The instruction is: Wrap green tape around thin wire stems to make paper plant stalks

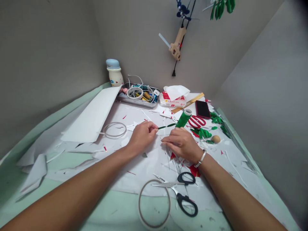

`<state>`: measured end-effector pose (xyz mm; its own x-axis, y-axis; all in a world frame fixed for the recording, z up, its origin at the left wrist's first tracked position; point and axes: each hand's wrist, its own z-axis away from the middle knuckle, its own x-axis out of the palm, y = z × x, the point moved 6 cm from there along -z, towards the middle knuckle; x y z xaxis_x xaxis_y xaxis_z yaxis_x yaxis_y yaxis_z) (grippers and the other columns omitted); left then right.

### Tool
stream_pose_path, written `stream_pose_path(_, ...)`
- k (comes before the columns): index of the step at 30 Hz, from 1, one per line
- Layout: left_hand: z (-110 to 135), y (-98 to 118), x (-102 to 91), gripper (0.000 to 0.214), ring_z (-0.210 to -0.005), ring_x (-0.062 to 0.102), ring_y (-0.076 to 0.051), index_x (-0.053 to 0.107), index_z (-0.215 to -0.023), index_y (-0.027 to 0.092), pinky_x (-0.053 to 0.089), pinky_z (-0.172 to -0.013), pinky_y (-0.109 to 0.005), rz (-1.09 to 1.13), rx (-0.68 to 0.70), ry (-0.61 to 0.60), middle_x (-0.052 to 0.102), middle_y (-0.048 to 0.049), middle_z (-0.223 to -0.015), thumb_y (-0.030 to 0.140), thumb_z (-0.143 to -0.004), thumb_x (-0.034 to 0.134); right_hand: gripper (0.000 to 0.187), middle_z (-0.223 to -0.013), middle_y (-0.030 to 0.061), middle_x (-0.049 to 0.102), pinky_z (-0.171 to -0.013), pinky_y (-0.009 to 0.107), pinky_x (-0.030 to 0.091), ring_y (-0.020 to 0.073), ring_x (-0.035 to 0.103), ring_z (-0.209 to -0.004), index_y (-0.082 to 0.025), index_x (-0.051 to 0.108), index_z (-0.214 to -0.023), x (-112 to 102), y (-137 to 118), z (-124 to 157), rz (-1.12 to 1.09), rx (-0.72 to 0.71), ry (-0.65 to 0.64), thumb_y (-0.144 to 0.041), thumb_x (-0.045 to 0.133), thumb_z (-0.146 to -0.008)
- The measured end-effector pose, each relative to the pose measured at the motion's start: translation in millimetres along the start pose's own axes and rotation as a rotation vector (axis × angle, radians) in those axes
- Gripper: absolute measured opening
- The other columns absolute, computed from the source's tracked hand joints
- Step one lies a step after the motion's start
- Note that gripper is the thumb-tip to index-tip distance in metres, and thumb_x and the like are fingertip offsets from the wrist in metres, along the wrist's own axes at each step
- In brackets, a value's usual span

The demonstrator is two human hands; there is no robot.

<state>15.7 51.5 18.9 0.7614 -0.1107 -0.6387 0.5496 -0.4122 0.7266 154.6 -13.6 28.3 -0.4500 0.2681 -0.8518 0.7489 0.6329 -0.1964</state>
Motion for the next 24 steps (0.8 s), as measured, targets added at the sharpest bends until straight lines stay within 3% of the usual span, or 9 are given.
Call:
stream_pose_path(7,11,17,13.7,0.022,-0.070,0.055,-0.016,0.068,-0.086,0.019,0.040,-0.064,-0.027,-0.270,0.267,-0.148,0.060,-0.0035,-0.082,0.018,-0.082,0.046,0.019,-0.065,0.0024,0.056,-0.065,0.031,0.034,0.0160,0.049,-0.067,-0.025,0.074,-0.087,-22,12,-1,-0.032,0.101,0.147,-0.035,0.058,-0.087)
stream_pose_path(12,16,29,21.6,0.020,-0.081,0.058,-0.016,0.070,-0.088,0.021,0.043,-0.073,-0.026,-0.073,0.358,-0.342,0.062,-0.0028,-0.083,0.019,-0.083,0.050,0.017,-0.067,0.0019,0.061,-0.065,0.030,0.039,0.0162,0.052,-0.068,-0.023,0.073,-0.087,-24,30,1,-0.188,0.218,0.212,-0.032,0.058,-0.087)
stream_pose_path(15,13,30,17.4,0.016,-0.080,0.058,-0.014,0.069,-0.085,0.020,0.043,-0.076,-0.025,0.176,0.286,-0.347,0.064,-0.0012,-0.084,0.023,-0.082,0.054,0.017,-0.066,0.0013,0.062,-0.064,0.029,0.040,0.0155,0.054,-0.066,-0.022,0.073,-0.085,-18,39,4,-0.246,0.281,0.200,-0.029,0.057,-0.087)
stream_pose_path(19,6,17,11.6,0.020,-0.067,0.056,-0.012,0.067,-0.087,0.016,0.043,-0.063,-0.024,0.388,0.033,-0.259,0.064,-0.0008,-0.075,0.031,-0.080,0.057,0.016,-0.072,0.0020,0.066,-0.066,0.028,0.040,0.0143,0.056,-0.068,-0.021,0.073,-0.085,-6,35,4,-0.232,0.253,0.126,-0.026,0.058,-0.087)
stream_pose_path(24,1,0,2.0,0.023,-0.065,0.058,-0.014,0.068,-0.088,0.016,0.044,-0.061,-0.025,0.290,-0.104,-0.052,0.068,-0.0019,-0.076,0.035,-0.078,0.058,0.014,-0.065,0.0005,0.061,-0.067,0.028,0.035,0.0138,0.052,-0.067,-0.023,0.073,-0.086,10,12,1,-0.091,0.125,-0.026,-0.028,0.060,-0.086)
